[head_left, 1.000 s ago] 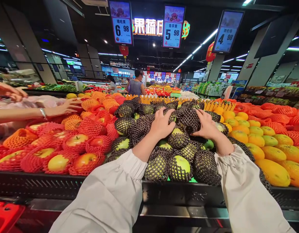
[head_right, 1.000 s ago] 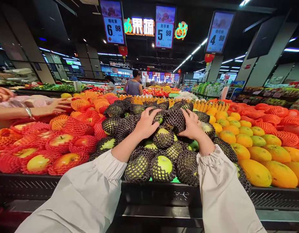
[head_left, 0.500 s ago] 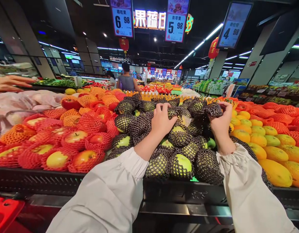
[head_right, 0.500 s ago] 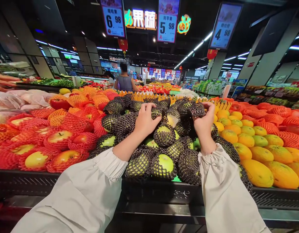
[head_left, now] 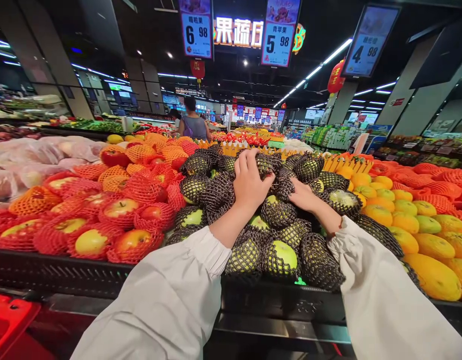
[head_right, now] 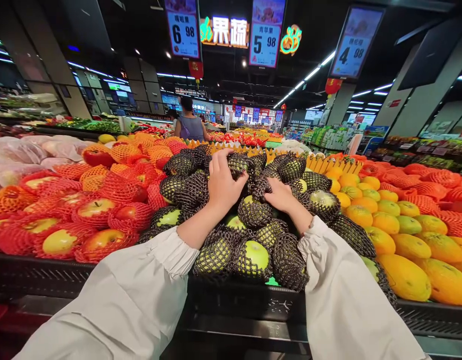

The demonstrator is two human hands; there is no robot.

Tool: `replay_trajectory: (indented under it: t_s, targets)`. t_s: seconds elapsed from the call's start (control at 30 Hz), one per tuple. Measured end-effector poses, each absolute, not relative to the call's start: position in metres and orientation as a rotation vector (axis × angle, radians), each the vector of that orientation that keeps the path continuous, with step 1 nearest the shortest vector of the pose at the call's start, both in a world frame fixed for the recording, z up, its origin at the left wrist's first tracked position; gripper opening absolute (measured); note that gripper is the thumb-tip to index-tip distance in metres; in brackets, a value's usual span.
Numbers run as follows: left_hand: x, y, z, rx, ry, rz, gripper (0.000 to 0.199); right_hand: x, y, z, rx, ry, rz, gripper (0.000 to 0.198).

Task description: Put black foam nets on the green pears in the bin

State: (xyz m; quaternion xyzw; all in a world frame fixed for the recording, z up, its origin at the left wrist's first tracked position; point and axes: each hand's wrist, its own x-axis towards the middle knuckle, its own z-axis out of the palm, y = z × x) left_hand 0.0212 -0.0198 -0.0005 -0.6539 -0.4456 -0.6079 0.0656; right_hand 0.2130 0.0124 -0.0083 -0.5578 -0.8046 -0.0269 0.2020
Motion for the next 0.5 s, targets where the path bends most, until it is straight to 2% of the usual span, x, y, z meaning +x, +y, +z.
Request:
replay_trajectory:
  t_s: [0.1, 0.23, 0.37, 0.5]
  targets:
    - [0.02, -0.02, 0.0, -1.942, -1.324, -1.843, 0.056, 0.198, 0.01, -0.002, -1.783, -2.159, -0.091, 0.062]
    - [0.02, -0.021, 0.0, -1.924, -1.337, -1.874, 0.061, 0.183, 0.009, 0.005, -1.905, -2.083, -0.102, 0.056]
    - [0.021, -0.021, 0.0, -1.947, -1.341, -1.873, 0.063, 0.184, 0.012, 0.006, -1.86, -2.138, -0.012, 0.058]
    - [0.021, -0.017, -0.001, -1.937, -1.354, -1.899, 0.056, 0.196, 0.014, -0.001, -1.703, -1.975, 0.045, 0.054]
